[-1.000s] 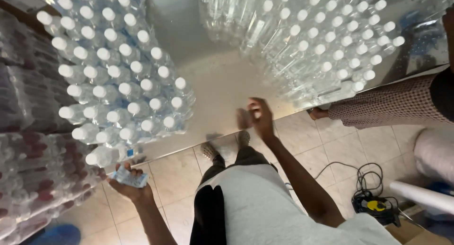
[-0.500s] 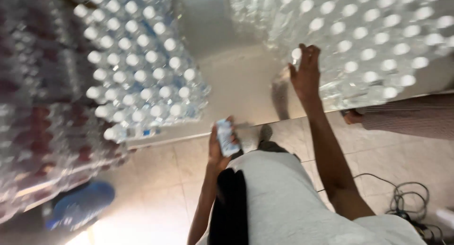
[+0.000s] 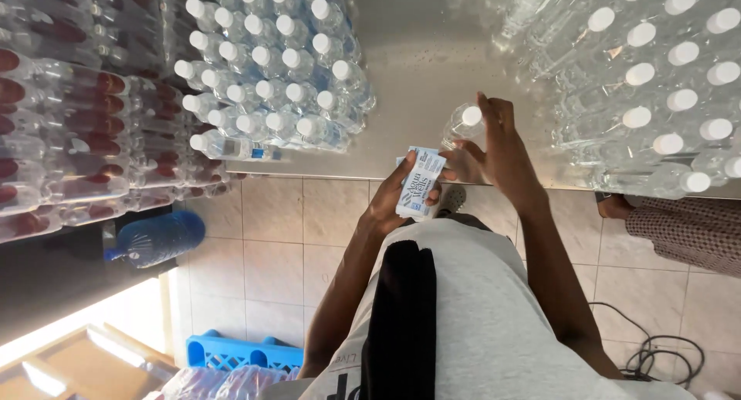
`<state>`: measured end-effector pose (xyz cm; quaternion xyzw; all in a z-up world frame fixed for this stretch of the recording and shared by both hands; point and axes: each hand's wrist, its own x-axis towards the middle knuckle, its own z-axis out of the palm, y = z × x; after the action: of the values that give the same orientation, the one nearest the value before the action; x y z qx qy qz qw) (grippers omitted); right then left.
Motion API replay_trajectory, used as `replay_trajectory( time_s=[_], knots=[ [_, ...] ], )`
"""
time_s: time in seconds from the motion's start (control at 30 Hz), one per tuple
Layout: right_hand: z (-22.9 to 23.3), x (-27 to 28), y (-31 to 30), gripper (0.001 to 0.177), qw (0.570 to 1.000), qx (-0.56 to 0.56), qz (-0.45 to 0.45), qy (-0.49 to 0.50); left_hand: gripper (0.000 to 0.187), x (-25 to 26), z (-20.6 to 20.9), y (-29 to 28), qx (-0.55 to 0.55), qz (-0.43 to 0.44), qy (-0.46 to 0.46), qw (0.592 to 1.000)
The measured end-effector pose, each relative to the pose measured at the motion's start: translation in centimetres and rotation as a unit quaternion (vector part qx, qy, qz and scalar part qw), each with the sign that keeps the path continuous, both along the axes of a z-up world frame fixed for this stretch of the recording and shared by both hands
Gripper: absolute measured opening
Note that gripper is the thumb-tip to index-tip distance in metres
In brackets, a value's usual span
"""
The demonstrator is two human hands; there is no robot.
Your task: Applying adhesive labels to individual plastic water bottles manually.
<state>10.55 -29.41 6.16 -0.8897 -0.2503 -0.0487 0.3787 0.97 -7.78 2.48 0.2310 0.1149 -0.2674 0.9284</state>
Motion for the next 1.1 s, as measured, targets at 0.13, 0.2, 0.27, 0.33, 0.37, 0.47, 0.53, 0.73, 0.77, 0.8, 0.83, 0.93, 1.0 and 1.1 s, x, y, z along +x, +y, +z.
replay_trajectory(
  time_s=[0.13, 0.2, 0.27, 0.33, 0.37, 0.47, 0.53, 0.73, 0.77, 0.8, 0.83, 0.93, 1.0, 1.1],
  knots=[
    [4.2, -0.9, -3.0, 0.053, 0.989, 0.137, 0.007, 0.053, 0.077, 0.3, 4.5, -1.2, 0.041, -0.013, -0.007, 0.999],
    [5.4, -2.2, -3.6, 0.068, 0.968, 0.189, 0.057, 0.153, 0.065, 0.1, 5.9, -2.1, 0.094, -0.023, 0.002, 0.995],
    [5.9, -2.5, -2.6, 0.06, 0.963, 0.189, 0.08, 0.173, 0.062, 0.5, 4.8, -2.8, 0.1, -0.038, -0.012, 0.994],
    [5.3, -2.6, -2.4, 0.053, 0.958, 0.188, 0.098, 0.195, 0.061, 0.8, 4.2, -3.4, 0.106, -0.057, -0.024, 0.992],
    [4.5, -2.3, -2.7, 0.046, 0.953, 0.204, 0.089, 0.208, 0.059, 1.1, 4.2, -3.6, 0.113, -0.059, -0.025, 0.992],
    [3.5, -1.8, -3.7, 0.032, 0.938, 0.232, 0.088, 0.241, 0.059, 1.3, 5.6, -4.2, 0.122, -0.066, -0.028, 0.99],
    [3.5, -1.7, -4.3, 0.025, 0.929, 0.246, 0.09, 0.261, 0.061, 1.6, 7.0, -4.4, 0.124, -0.076, -0.031, 0.989],
    [3.2, -1.9, -5.6, 0.021, 0.925, 0.232, 0.077, 0.29, 0.055, 1.6, 7.9, -4.9, 0.124, -0.069, -0.035, 0.989],
    [3.5, -1.8, -5.8, 0.027, 0.931, 0.232, 0.06, 0.274, 0.059, 1.4, 7.7, -4.8, 0.131, -0.062, -0.032, 0.989],
    [3.8, -1.3, -5.8, 0.035, 0.937, 0.233, 0.046, 0.255, 0.062, 1.4, 7.4, -4.7, 0.14, -0.054, -0.03, 0.988],
    [3.3, -0.6, -6.0, 0.035, 0.939, 0.231, 0.053, 0.249, 0.062, 1.6, 7.6, -4.4, 0.14, -0.048, -0.037, 0.988],
    [1.8, 1.1, -5.7, 0.02, 0.946, 0.262, 0.027, 0.186, 0.066, 1.3, 7.0, -3.2, 0.154, -0.023, 0.005, 0.988],
    [1.2, 2.3, -4.5, 0.014, 0.942, 0.303, 0.011, 0.146, 0.075, 0.9, 5.1, -2.5, 0.178, -0.015, -0.008, 0.984],
    [-0.5, 4.1, -2.7, 0.01, 0.942, 0.317, 0.02, 0.104, 0.075, 0.5, 4.5, -1.8, 0.174, 0.002, -0.003, 0.985]
  ],
)
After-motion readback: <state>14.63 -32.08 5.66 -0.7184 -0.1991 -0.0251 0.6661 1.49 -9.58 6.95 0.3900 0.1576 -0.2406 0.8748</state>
